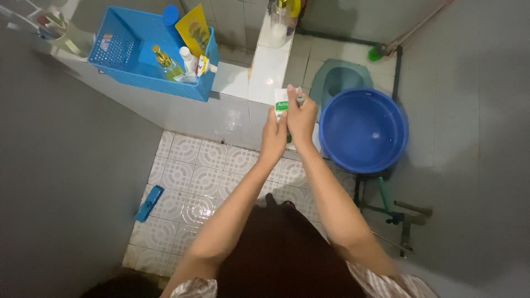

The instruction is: Organizing various bathroom toiletries including toothpaste, soap bottles, and toothbrushes into a blue plastic storage basket.

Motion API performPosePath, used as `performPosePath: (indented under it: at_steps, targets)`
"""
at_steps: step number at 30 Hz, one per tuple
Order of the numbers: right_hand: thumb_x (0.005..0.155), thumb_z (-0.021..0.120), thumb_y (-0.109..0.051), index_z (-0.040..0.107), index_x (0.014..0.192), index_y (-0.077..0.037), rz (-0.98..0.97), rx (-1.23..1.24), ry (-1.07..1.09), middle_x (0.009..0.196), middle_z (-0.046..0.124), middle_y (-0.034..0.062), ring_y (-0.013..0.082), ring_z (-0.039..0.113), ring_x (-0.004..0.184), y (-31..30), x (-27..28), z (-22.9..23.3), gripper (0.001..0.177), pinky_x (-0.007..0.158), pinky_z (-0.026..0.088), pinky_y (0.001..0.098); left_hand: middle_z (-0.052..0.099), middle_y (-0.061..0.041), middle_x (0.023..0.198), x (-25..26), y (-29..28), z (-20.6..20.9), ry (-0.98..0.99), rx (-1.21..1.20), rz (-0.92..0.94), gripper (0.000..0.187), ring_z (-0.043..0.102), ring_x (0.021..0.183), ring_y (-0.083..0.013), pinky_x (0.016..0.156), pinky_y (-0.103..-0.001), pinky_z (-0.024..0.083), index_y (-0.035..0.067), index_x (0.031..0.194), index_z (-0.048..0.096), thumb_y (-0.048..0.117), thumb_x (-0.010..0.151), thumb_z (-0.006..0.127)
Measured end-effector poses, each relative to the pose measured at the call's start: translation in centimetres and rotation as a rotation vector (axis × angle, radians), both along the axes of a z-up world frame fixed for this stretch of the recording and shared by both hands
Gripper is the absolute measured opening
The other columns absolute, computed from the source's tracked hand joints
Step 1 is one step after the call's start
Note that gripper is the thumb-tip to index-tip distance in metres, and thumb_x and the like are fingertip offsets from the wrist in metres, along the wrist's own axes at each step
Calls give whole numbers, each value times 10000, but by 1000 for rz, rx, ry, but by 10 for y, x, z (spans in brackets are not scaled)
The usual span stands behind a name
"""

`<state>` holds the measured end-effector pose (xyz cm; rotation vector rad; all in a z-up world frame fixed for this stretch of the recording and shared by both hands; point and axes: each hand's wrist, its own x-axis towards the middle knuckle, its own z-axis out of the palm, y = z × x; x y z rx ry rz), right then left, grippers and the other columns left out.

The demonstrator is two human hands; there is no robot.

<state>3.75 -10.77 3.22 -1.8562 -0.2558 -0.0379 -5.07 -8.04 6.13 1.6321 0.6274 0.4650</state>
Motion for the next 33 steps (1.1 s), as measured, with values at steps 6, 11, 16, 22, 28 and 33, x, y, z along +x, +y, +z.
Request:
performPosePath:
  at_steps: [6, 11, 16, 22, 28, 33]
  targets:
    - [1049, 599, -472, 561, 1418, 25, 216, -79, 219, 1431, 580, 263, 396, 482, 1401, -2, -14, 4, 620, 1173, 370, 513, 711, -242, 883, 8, 16, -9, 34, 136, 189, 283, 716, 907, -400, 793, -512, 529, 70, 984, 577, 293, 1094, 441]
    - [995, 705, -315, 582, 1397, 3, 264, -59, 111, 1350, 616, 269, 451, 532, 1330, -2, -32, 20, 528, 1115, 432, 540, 584, -308, 1215, 17, 30, -15, 3, 29, 198, 412, 541, 1224, -456, 1038, -566, 384, 4, 1221, 532, 372, 1120, 376]
    - [968, 753, -313, 706, 1172, 28, 146, -82, -67, 1093, 730, 255, 435, 661, 1128, -6, -6, -2, 400, 957, 526, 529, 376, -340, 1558, 18, 18, -15, 7, -160, 45, 692, 311, 1472, -490, 1244, -593, 189, -32, 1535, 378, 495, 1101, 264]
    - [996, 700, -373, 699, 677, -43, 42, -10, 28, 518, 608, 32, 97, 494, 606, -8, 7, -7, 458, 568, 427, 310, 675, -205, 1113, 11, 5, -32, 60, -26, -21, 289, 671, 1120, -394, 969, -536, 506, 126, 1313, 494, 297, 1082, 474]
    - [1021, 669, -426, 683, 1148, -80, 254, -68, 76, 964, 765, 159, 316, 747, 952, 0, -22, 8, 370, 815, 573, 453, 695, -252, 981, 18, 25, -19, 39, 44, 161, 320, 678, 1029, -395, 894, -528, 508, 53, 1090, 601, 307, 1109, 408]
    - [1021, 657, -368, 691, 1153, 105, 171, -149, 64, 1026, 733, 288, 443, 702, 1052, 2, -6, 9, 492, 878, 576, 513, 670, -228, 938, 13, 23, -20, 10, -8, 137, 344, 646, 983, -330, 890, -507, 490, 38, 1099, 617, 303, 1121, 400]
